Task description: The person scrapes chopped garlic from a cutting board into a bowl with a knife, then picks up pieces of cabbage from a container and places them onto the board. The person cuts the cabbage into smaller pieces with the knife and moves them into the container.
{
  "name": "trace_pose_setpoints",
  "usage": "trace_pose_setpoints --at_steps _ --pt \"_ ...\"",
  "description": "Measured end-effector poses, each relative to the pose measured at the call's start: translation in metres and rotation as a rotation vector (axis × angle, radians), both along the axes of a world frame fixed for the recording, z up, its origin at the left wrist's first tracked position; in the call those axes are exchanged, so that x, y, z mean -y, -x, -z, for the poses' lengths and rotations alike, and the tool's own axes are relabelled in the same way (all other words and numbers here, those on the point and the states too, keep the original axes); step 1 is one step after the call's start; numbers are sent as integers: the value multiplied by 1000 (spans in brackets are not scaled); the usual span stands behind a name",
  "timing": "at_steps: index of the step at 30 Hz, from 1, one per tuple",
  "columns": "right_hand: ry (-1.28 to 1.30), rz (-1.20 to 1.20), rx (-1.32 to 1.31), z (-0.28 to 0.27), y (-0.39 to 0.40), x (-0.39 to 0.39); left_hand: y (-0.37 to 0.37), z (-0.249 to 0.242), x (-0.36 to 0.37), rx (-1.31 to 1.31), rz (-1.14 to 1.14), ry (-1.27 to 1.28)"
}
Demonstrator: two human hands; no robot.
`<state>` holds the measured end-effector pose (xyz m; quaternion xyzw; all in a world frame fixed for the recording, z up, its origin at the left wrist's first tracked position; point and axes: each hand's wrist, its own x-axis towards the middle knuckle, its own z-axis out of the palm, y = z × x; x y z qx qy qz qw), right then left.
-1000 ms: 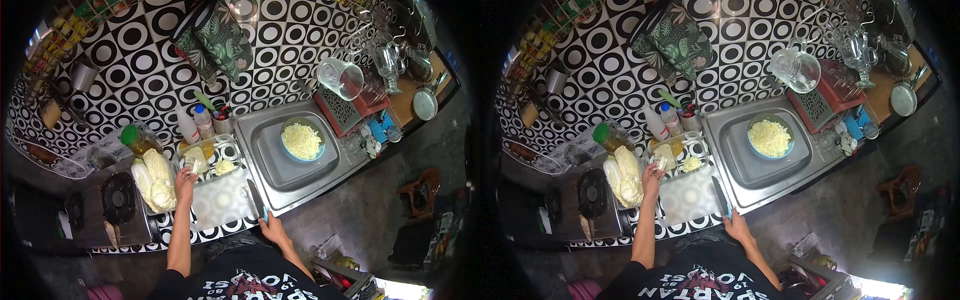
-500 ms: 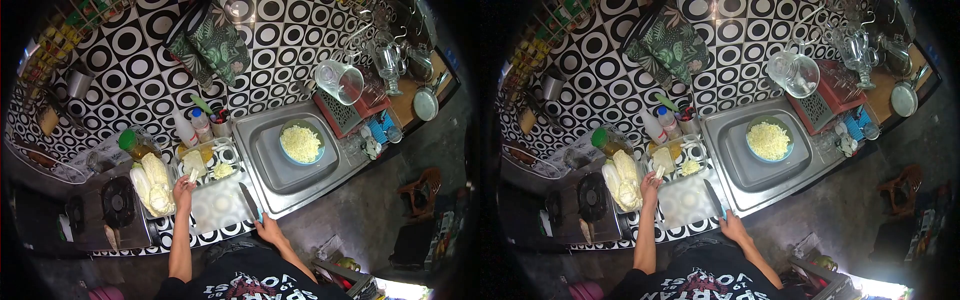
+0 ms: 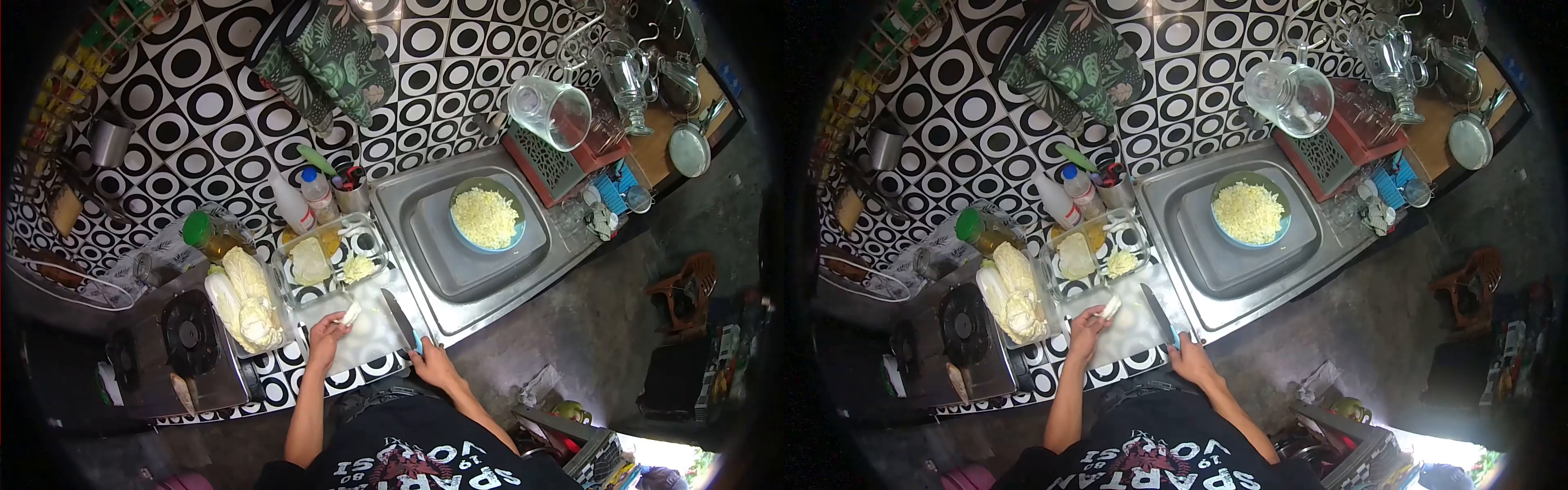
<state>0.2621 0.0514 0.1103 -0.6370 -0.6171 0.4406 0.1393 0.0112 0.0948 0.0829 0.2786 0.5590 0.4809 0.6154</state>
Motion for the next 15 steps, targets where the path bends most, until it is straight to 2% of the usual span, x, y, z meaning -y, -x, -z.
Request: trace_pose_setpoints --at_steps 3,5,7,9,11,12,13,15 --pt "-31 28 -7 -3 4 4 -5 3 14 -64 93 92" --pt "32 35 -28 -7 8 4 -3 10 20 -76 205 48" --pt "-72 -2 21 -1 9 7 -5 5 25 -87 224 16" --pt "-11 24 -4 -4 11 6 -3 8 27 -114 279 0" --pt "-77 7 -4 -1 12 7 -1 18 29 -517 295 -238" --pt "-50 3 -3 -2 13 7 1 21 29 -642 290 -231" --pt "-24 2 -2 -3 13 7 4 23 32 -640 281 -221" --pt "29 -11 17 -6 14 8 6 19 38 -972 250 -396"
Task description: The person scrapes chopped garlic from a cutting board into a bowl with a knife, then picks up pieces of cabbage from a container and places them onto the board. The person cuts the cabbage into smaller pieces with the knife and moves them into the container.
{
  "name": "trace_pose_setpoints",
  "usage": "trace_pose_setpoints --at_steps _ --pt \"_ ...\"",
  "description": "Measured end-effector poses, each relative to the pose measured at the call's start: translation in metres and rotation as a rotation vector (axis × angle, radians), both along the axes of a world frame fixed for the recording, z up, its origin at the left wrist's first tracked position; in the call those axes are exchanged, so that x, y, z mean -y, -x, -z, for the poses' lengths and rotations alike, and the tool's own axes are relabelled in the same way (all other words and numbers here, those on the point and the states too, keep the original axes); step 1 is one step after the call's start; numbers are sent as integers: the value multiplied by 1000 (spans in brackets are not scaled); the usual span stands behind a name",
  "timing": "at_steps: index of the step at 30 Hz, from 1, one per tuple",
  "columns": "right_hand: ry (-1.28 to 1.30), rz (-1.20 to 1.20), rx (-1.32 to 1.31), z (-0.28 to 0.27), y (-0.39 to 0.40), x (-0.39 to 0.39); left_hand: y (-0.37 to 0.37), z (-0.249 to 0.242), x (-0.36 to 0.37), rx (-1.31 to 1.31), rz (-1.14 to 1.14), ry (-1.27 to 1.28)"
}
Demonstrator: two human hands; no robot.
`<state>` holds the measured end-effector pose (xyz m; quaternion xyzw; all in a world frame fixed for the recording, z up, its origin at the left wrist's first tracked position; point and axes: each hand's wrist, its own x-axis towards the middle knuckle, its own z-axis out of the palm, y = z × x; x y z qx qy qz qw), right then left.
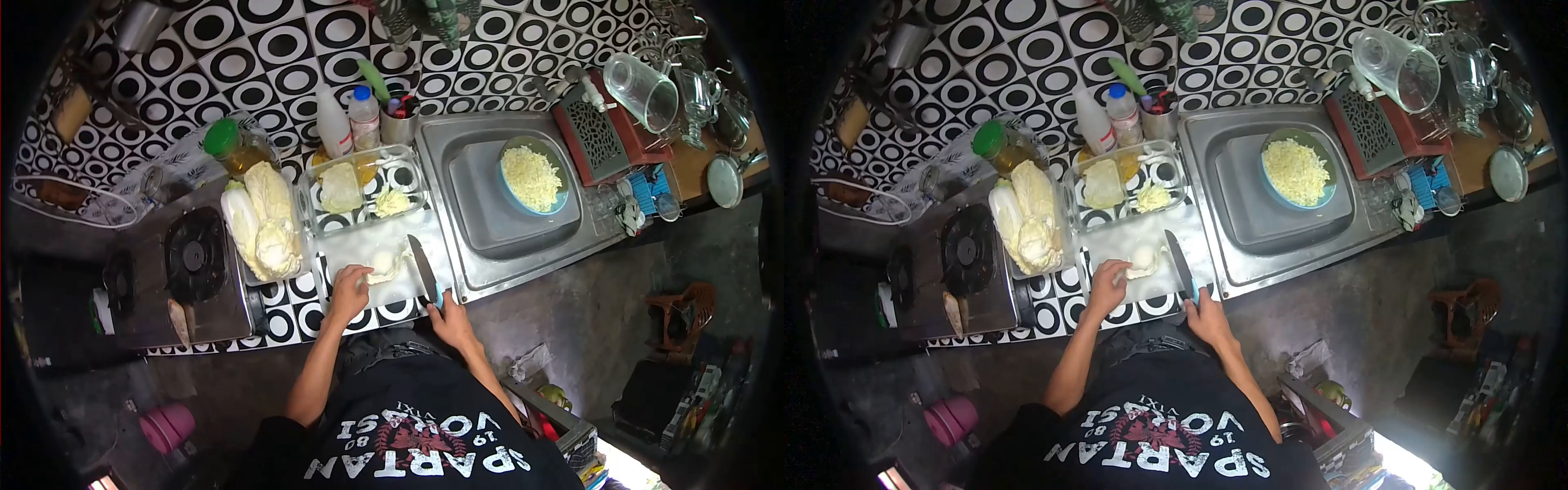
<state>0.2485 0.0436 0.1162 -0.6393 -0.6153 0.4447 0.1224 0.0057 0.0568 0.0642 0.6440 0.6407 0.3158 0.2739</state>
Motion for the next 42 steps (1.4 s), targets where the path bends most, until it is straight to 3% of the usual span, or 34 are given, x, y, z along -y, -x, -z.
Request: trace_pose_setpoints --at_steps 8,17,21,30,32,37,42 --pt "34 -24 43 14 1 9 -4 7 10 -224 173 17" --pt "-39 6 -9 -5 14 15 5 16 16 -100 101 -118" --pt "-78 -190 163 0 32 10 1 7 14 -47 92 -103" --pt "-68 -234 280 15 40 6 -6 31 6 83 -61 -1" --pt "42 -229 322 10 41 6 -9 31 5 101 -76 14" --pt "-14 -166 210 15 40 5 -5 23 12 83 -139 62" --pt "-81 -112 162 24 40 1 22 1 40 222 -443 149"
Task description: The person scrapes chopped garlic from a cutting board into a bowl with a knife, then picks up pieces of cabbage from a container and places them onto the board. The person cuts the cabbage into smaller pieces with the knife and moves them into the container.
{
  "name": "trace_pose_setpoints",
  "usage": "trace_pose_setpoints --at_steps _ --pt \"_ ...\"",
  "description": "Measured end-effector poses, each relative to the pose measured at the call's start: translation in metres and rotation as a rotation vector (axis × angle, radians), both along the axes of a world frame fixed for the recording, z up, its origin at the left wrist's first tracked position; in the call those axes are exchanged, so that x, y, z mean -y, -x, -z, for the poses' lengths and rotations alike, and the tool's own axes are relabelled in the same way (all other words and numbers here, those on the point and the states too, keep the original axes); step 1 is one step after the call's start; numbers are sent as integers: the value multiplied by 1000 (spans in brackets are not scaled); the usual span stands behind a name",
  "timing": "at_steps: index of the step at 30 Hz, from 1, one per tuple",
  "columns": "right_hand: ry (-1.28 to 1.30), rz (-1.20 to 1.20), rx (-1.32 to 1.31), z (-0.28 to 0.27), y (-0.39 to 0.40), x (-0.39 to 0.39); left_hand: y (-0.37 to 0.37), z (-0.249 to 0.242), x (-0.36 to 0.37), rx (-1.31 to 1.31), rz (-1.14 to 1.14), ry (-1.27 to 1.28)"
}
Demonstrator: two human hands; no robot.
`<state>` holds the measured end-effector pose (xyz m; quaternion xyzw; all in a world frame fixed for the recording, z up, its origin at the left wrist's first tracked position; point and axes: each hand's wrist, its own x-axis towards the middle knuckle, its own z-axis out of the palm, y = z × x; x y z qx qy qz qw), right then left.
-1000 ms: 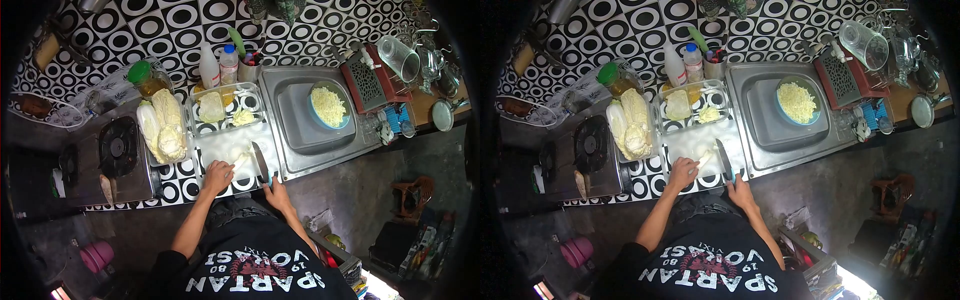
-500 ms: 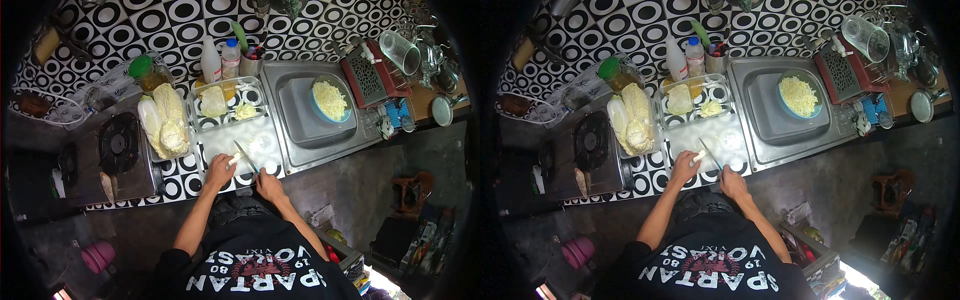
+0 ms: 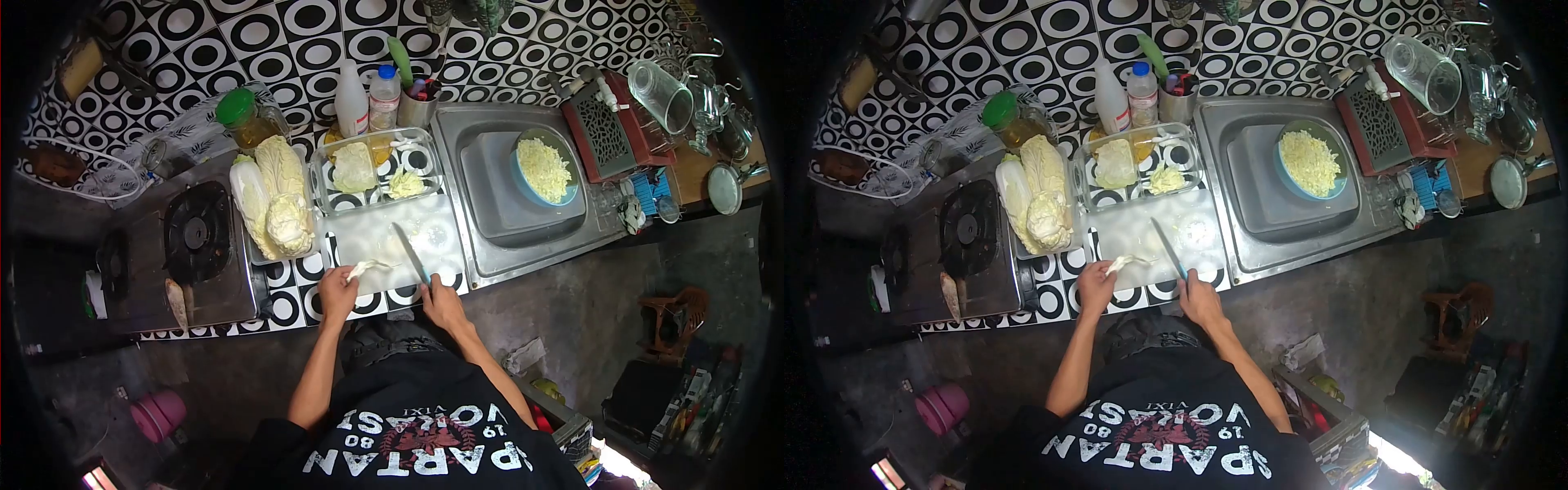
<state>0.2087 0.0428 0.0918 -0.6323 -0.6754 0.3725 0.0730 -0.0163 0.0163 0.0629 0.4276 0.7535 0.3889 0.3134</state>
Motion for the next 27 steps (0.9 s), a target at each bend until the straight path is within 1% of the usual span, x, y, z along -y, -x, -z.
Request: trace_pose_setpoints --at_steps 2,3,6,8,10,12,13,14,15,17,18,20,21,22,23,24,25,26,27 --pt "109 -178 54 -1 4 -1 9 0 14 -11 -55 -39" --pt "85 -253 80 2 7 0 13 2 20 5 -95 -34" --pt "90 -307 80 10 16 0 21 3 32 37 -154 6" --pt "63 -299 96 17 18 -4 22 2 38 174 -202 14" --pt "14 -64 121 30 12 -10 24 9 40 168 -220 -10" --pt "-57 73 101 35 3 -16 21 6 37 197 -238 36" --pt "-51 120 96 37 0 -17 22 21 38 213 -215 -3" --pt "-46 169 92 33 -1 -18 20 17 36 215 -221 -4" --pt "-48 165 94 31 0 -16 16 14 31 199 -193 5" --pt "-65 13 50 27 1 -10 9 13 19 180 -161 19" --pt "-34 -65 68 20 6 -6 6 15 14 184 -158 18" --pt "-121 -147 40 24 9 3 0 16 1 148 -108 74" --pt "-122 -147 42 25 9 3 -5 19 -6 155 -112 29" --pt "-96 -63 68 25 9 3 -10 20 -12 157 -113 29" --pt "-68 18 94 24 8 3 -15 20 -19 73 -70 -19" --pt "-67 12 97 22 5 0 -21 20 -26 -11 -28 -64" --pt "-92 73 59 20 0 -2 -26 21 -31 -9 -34 -59" --pt "-116 135 21 13 -2 -4 -33 22 -37 -32 -12 -107" --pt "-161 122 9 2 -3 -6 -39 22 -44 -57 10 -158"
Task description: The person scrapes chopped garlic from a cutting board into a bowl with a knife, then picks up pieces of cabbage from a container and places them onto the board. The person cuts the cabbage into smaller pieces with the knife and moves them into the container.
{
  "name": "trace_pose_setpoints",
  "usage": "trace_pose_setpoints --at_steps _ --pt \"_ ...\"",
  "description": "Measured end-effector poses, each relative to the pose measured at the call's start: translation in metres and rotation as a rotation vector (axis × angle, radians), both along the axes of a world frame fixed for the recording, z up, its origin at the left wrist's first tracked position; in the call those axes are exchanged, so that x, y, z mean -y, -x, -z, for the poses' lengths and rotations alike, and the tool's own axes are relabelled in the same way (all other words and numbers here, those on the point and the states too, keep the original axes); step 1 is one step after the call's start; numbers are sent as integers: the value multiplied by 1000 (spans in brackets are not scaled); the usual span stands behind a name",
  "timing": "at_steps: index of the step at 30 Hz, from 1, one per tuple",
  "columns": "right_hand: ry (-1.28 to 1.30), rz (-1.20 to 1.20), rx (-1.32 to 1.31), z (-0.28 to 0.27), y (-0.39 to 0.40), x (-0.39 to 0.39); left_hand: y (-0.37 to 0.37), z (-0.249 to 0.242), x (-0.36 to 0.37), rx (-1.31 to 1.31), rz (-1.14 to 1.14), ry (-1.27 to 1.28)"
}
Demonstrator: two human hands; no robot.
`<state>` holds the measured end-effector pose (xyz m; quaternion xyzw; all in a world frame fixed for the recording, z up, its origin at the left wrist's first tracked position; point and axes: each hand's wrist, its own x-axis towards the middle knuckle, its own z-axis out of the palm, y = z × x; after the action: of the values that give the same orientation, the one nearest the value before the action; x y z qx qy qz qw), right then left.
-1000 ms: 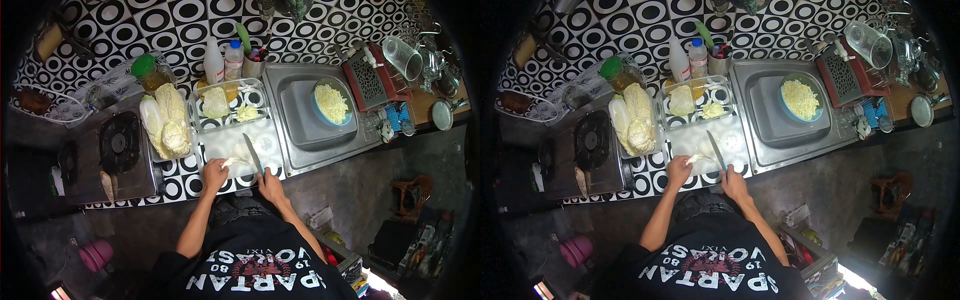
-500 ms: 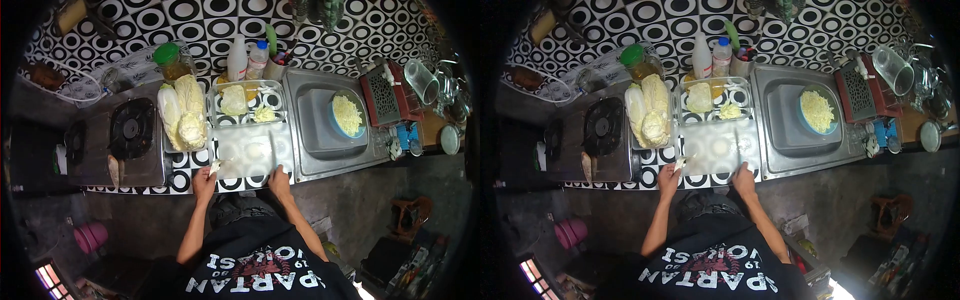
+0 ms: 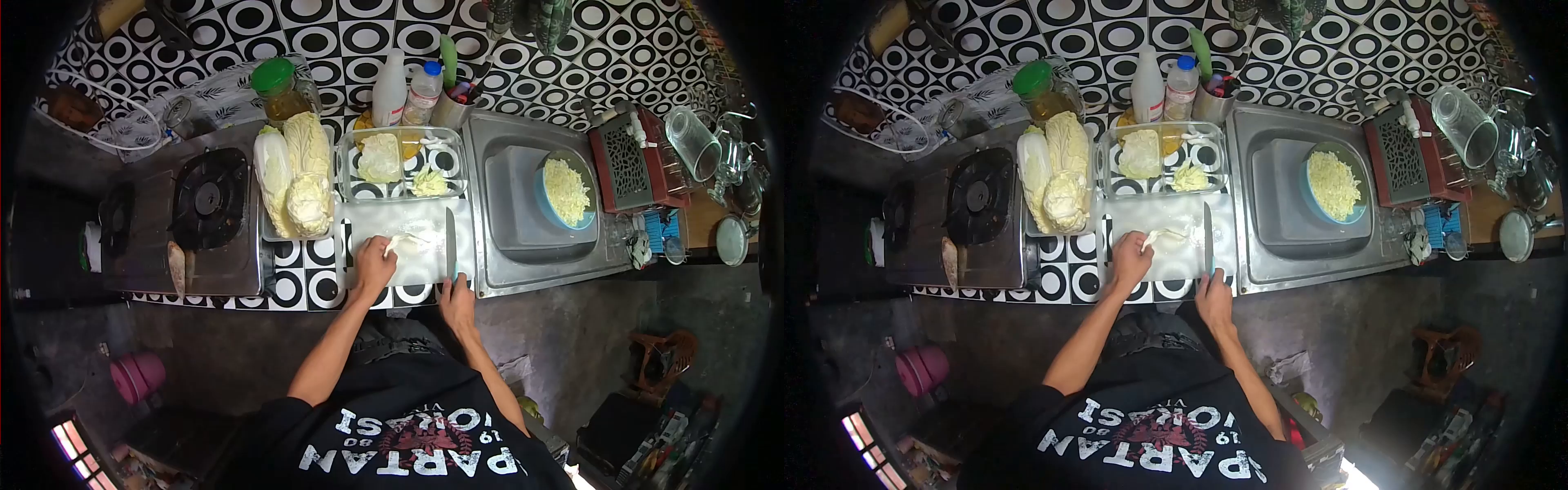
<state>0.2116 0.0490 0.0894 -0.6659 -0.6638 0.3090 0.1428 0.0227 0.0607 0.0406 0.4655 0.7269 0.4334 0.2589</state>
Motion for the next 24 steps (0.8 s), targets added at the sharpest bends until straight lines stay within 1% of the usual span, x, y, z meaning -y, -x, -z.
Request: trace_pose_setpoints --at_steps 1,3,4,7,9,11,13,19,23,24 --pt "-2 -5 0 -3 -1 -1 -5 0 -5 -27 20 -54" --pt "-19 -105 -129 -5 0 -5 -14 6 -12 -8 35 -63" --pt "-67 -185 -91 2 1 -6 -18 9 -13 -57 59 -88" --pt "8 -325 -17 4 6 -18 -27 18 -12 -133 94 -93" --pt "45 -333 4 2 6 -27 -30 5 -12 -225 96 -42" --pt "94 -349 29 3 4 -33 -32 3 -13 -240 67 -14" --pt "109 -416 23 6 1 -38 -35 -2 -14 -226 37 57" --pt "172 -521 75 6 3 -46 -41 5 -17 -232 -41 43" --pt "205 -542 112 -3 5 -51 -43 9 -18 -228 -63 29" --pt "253 -551 144 -4 6 -53 -44 9 -18 -226 -68 34"
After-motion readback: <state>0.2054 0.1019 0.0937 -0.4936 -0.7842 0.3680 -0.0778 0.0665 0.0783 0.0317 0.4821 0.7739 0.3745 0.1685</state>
